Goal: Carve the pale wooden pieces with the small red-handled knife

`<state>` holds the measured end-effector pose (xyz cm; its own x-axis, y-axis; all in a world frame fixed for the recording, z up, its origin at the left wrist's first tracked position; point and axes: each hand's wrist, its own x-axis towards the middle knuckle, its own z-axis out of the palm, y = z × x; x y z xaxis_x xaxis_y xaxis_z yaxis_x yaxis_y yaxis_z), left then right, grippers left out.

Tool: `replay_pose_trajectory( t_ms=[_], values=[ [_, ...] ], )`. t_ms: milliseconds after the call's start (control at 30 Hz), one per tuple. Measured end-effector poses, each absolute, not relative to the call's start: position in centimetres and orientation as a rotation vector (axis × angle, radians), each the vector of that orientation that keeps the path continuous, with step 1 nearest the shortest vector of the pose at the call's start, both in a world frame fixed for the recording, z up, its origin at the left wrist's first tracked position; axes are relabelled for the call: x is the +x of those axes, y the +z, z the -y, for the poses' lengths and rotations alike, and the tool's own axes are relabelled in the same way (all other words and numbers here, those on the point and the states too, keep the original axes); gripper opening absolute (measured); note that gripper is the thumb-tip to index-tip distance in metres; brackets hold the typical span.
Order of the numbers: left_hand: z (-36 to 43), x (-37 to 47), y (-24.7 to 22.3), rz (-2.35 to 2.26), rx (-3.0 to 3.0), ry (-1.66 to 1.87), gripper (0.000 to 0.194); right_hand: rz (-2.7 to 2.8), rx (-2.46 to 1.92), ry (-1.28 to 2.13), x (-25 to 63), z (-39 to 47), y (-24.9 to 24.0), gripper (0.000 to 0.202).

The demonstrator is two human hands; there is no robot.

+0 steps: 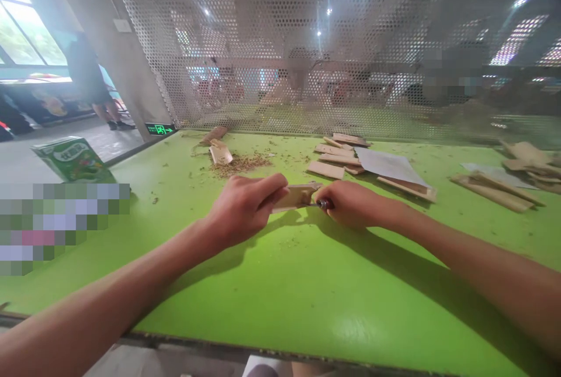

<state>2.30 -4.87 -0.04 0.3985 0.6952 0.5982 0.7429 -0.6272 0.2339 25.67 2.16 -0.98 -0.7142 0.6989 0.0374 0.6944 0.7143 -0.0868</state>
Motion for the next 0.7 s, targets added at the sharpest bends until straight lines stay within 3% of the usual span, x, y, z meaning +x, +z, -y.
replay_pose_trajectory(
  t_ms=[133,300,700],
  values=[
    [5.2,2.5,-0.2,1.314,-2.572,-1.09,0.026,2.849,-1.262,-0.024,25.6,-1.8,-0.4,0.02],
    [5.0,3.0,-0.1,1.637,-2.499,-1.521,0.03,2.637,-1.371,-0.365,25.4,-1.4,-0.3,0.022],
    [4.1,3.8,-1.4,2.124,-2.367,-2.025,0.027,2.357,-1.546,-0.245,24.5,-0.3,-0.9,0.023]
  ],
)
